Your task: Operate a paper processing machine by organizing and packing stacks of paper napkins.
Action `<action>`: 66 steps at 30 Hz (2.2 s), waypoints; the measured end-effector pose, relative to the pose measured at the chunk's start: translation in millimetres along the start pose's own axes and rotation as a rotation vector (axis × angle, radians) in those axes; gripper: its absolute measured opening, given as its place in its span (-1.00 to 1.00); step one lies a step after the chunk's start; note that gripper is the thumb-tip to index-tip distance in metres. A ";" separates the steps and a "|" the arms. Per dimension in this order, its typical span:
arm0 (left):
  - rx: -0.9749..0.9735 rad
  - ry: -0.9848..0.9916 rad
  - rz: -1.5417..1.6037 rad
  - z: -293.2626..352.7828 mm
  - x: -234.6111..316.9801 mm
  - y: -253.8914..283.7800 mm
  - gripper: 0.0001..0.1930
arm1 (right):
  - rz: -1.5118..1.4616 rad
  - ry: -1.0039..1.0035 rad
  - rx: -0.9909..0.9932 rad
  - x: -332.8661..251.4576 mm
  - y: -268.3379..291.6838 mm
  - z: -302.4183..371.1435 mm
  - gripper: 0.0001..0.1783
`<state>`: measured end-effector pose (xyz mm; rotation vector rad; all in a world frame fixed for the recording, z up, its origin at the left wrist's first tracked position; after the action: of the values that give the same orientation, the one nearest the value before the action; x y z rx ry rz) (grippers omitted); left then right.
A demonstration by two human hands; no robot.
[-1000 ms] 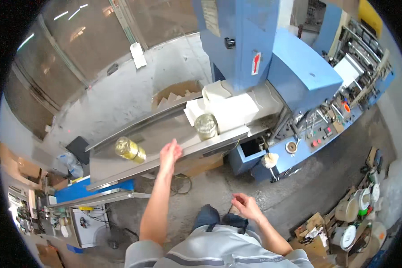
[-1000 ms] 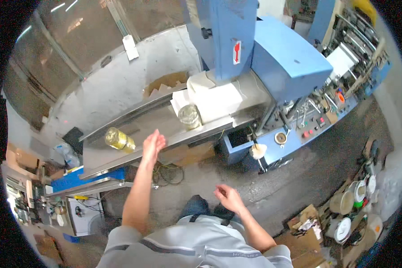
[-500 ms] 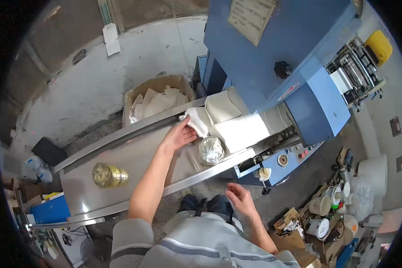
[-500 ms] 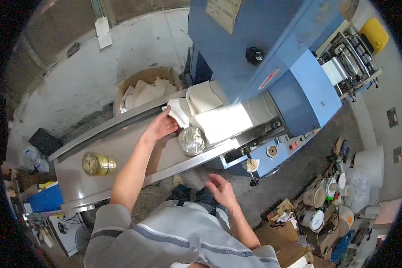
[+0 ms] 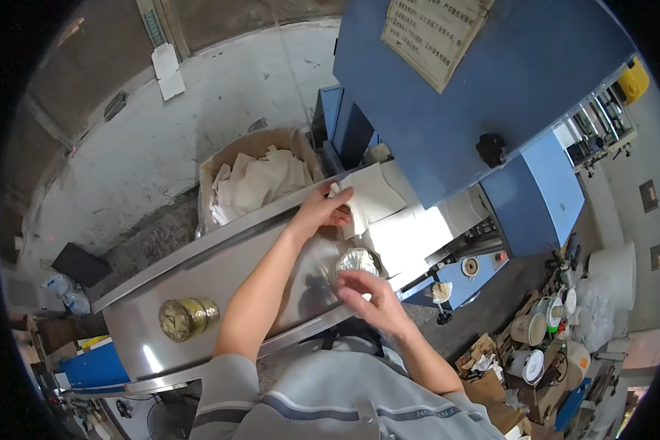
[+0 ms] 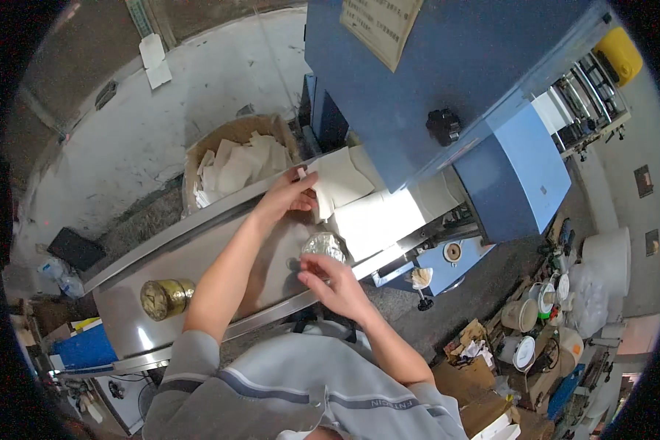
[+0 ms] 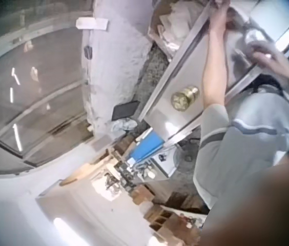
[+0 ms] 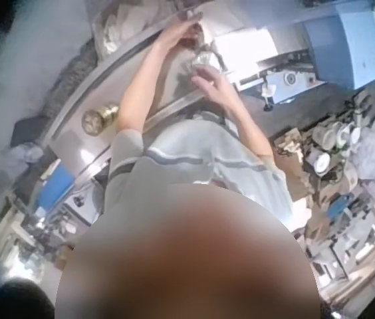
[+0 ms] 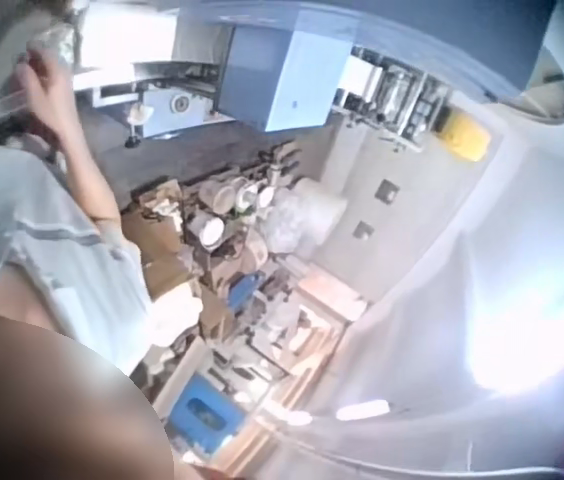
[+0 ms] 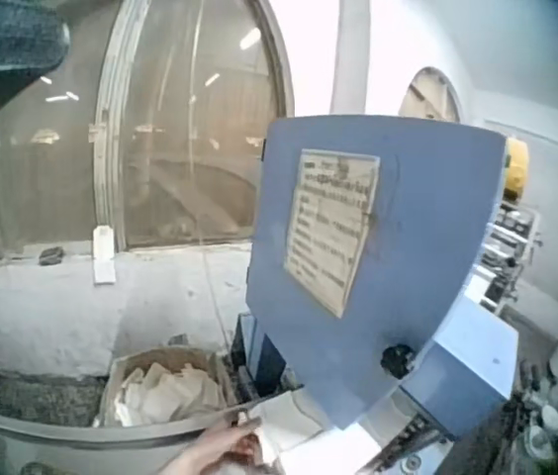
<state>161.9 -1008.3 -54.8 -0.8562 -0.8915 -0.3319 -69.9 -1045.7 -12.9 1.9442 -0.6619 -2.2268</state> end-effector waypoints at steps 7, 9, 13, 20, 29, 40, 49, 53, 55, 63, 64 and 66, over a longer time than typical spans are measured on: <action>0.136 -0.077 -0.237 -22.4 7.6 18.7 -0.35 | 0.587 0.315 0.111 -9.4 16.9 -55.7 -0.66; 0.127 -0.070 -0.256 -21.7 11.9 20.4 -0.38 | 0.643 0.308 0.046 -4.8 20.3 -68.7 -0.67; 0.050 -0.043 -0.304 -17.6 24.0 18.2 -0.39 | 0.619 0.339 0.039 9.6 26.7 -81.5 -0.73; 0.001 -0.073 -0.372 -20.4 15.4 15.7 -0.35 | 0.551 0.291 -0.014 -3.5 28.2 -68.8 -0.71; 0.167 -0.007 -0.544 -29.4 19.1 -3.3 -0.18 | 0.557 0.385 0.026 0.8 9.1 -67.4 -0.57; 0.145 0.002 -0.226 -41.0 15.5 -8.4 -0.52 | 0.586 0.279 0.072 14.6 -5.0 -81.2 -0.32; 0.171 -0.094 -0.381 -36.5 17.1 5.3 -0.57 | 0.649 0.065 0.155 9.4 -0.6 -98.8 -0.15; 0.255 -0.130 -0.326 -7.8 23.8 1.6 -0.55 | 0.610 0.037 0.079 18.7 -2.4 -98.7 -0.10; 0.284 -0.146 -0.226 18.6 24.3 3.1 -0.56 | 0.627 0.038 0.154 20.2 -0.1 -98.5 -0.09; 0.790 -0.469 -0.516 183.7 24.6 105.3 -0.57 | 0.547 0.039 0.154 14.4 9.7 -90.0 -0.06; 0.875 -0.512 -0.650 210.8 26.3 124.6 -0.52 | 0.557 0.056 0.151 14.2 8.6 -89.1 -0.06; 1.081 -0.547 -1.208 258.6 30.6 148.3 -0.37 | 0.554 0.067 0.169 16.0 9.1 -87.6 -0.07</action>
<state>126.1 -712.8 -19.9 0.7270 -1.7953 -0.5587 10.0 -1081.4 -31.4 1.6230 -1.2337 -1.8052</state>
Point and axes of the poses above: each hand's wrist, its own z-axis away from the middle knuckle, its own y-axis out of the back of the hand, x = y × z, the point moved 1 cm from there along -z, towards the middle knuckle, and after that the axes turned 13 degrees about z, right-handed, at the moved point
